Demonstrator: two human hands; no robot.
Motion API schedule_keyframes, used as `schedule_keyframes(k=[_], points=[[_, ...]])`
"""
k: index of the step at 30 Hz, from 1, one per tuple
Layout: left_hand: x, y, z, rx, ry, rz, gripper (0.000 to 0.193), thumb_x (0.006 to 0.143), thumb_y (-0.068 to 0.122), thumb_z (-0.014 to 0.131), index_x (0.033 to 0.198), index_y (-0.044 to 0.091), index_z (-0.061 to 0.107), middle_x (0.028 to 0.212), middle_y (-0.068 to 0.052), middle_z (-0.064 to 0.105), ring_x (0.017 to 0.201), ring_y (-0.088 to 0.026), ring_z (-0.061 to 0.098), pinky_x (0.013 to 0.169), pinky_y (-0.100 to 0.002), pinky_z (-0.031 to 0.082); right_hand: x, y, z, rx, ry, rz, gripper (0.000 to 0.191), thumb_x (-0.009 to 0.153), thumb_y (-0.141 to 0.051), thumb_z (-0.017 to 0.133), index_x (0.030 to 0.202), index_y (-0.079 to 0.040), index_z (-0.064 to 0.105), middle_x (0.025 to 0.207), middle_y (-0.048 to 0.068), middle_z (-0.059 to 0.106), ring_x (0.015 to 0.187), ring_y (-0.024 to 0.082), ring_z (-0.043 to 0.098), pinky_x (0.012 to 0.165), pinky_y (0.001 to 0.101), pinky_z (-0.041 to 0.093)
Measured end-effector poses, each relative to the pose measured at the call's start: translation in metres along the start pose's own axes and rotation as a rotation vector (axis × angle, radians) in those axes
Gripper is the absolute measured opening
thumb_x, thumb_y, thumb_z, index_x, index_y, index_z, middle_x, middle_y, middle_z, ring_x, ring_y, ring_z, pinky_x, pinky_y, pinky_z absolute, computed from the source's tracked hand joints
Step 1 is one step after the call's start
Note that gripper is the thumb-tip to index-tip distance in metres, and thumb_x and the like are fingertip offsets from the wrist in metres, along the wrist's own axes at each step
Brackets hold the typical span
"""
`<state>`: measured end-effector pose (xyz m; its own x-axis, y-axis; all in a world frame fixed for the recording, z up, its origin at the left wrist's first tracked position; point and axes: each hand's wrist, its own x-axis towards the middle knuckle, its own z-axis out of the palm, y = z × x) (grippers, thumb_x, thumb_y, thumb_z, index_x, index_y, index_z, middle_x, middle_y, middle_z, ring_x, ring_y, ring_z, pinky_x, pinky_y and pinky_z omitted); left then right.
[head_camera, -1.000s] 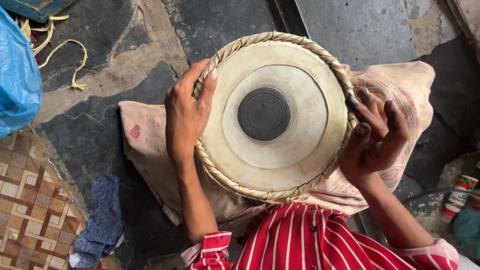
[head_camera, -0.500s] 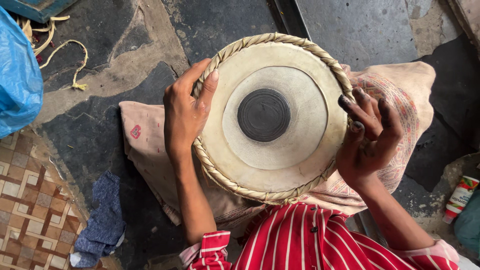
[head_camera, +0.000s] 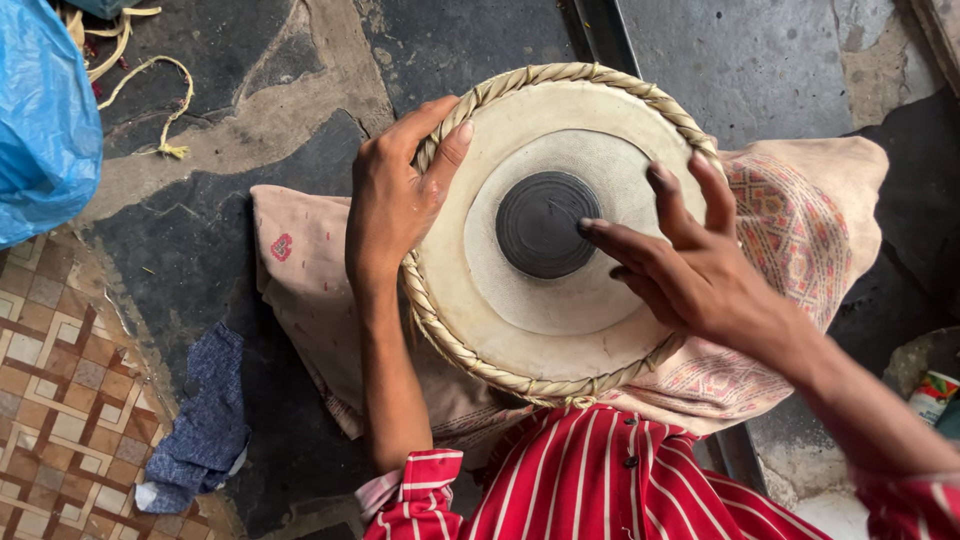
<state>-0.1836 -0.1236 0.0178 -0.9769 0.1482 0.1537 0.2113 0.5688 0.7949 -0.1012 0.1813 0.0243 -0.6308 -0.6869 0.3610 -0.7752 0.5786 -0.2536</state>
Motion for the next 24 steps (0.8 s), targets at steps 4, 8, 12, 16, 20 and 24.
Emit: schedule_keyframes(k=[4, 8, 12, 16, 20, 24], points=[[0.0, 0.001, 0.0, 0.002, 0.014, 0.006, 0.046, 0.104, 0.039, 0.063, 0.128, -0.001, 0.069, 0.126, -0.021, 0.073, 0.119, -0.036, 0.071, 0.101, -0.042, 0.055, 0.024, 0.014, -0.011, 0.033, -0.11, -0.087, 0.049, 0.096, -0.009, 0.074, 0.143, -0.007, 0.062, 0.107, 0.023, 0.071, 0.153, 0.028, 0.031, 0.126, 0.0533, 0.004], [-0.001, 0.001, -0.001, -0.005, 0.013, 0.013, 0.045, 0.105, 0.037, 0.062, 0.128, -0.001, 0.069, 0.125, -0.021, 0.073, 0.118, -0.037, 0.071, 0.1, -0.042, 0.055, 0.039, 0.019, -0.015, 0.036, -0.14, -0.179, 0.049, 0.094, -0.008, 0.072, 0.142, -0.011, 0.062, 0.083, 0.012, 0.077, 0.153, 0.025, 0.039, 0.129, 0.0547, 0.005], [-0.001, 0.001, 0.0, -0.005, 0.022, 0.022, 0.043, 0.105, 0.037, 0.063, 0.127, 0.0, 0.069, 0.124, -0.021, 0.073, 0.117, -0.037, 0.071, 0.099, -0.042, 0.055, 0.043, 0.019, -0.015, 0.061, -0.186, -0.193, 0.048, 0.092, -0.01, 0.071, 0.139, -0.011, 0.064, 0.072, 0.011, 0.074, 0.149, 0.026, 0.042, 0.127, 0.0558, 0.009], [-0.002, 0.001, 0.002, -0.025, 0.028, 0.018, 0.041, 0.105, 0.035, 0.062, 0.126, 0.0, 0.069, 0.121, -0.02, 0.074, 0.114, -0.036, 0.073, 0.096, -0.042, 0.056, 0.043, 0.02, -0.013, 0.088, -0.197, -0.227, 0.047, 0.093, -0.012, 0.07, 0.14, -0.011, 0.064, 0.069, 0.008, 0.074, 0.15, 0.025, 0.039, 0.126, 0.0564, 0.01], [-0.002, -0.001, 0.003, -0.025, 0.048, 0.06, 0.039, 0.107, 0.034, 0.062, 0.125, -0.001, 0.068, 0.12, -0.02, 0.074, 0.113, -0.038, 0.073, 0.096, -0.043, 0.056, 0.043, 0.021, -0.011, 0.052, -0.234, -0.264, 0.043, 0.094, -0.015, 0.07, 0.136, -0.01, 0.068, 0.082, 0.008, 0.078, 0.151, 0.022, 0.038, 0.126, 0.0565, 0.01], [-0.002, -0.002, 0.004, -0.024, 0.055, 0.069, 0.038, 0.108, 0.033, 0.061, 0.125, -0.001, 0.068, 0.118, -0.02, 0.074, 0.111, -0.038, 0.073, 0.094, -0.043, 0.056, 0.045, 0.017, -0.01, -0.072, -0.272, -0.359, 0.023, 0.091, -0.016, 0.069, 0.113, -0.012, 0.066, 0.126, -0.002, 0.078, 0.152, 0.024, 0.038, 0.126, 0.0578, 0.009]])
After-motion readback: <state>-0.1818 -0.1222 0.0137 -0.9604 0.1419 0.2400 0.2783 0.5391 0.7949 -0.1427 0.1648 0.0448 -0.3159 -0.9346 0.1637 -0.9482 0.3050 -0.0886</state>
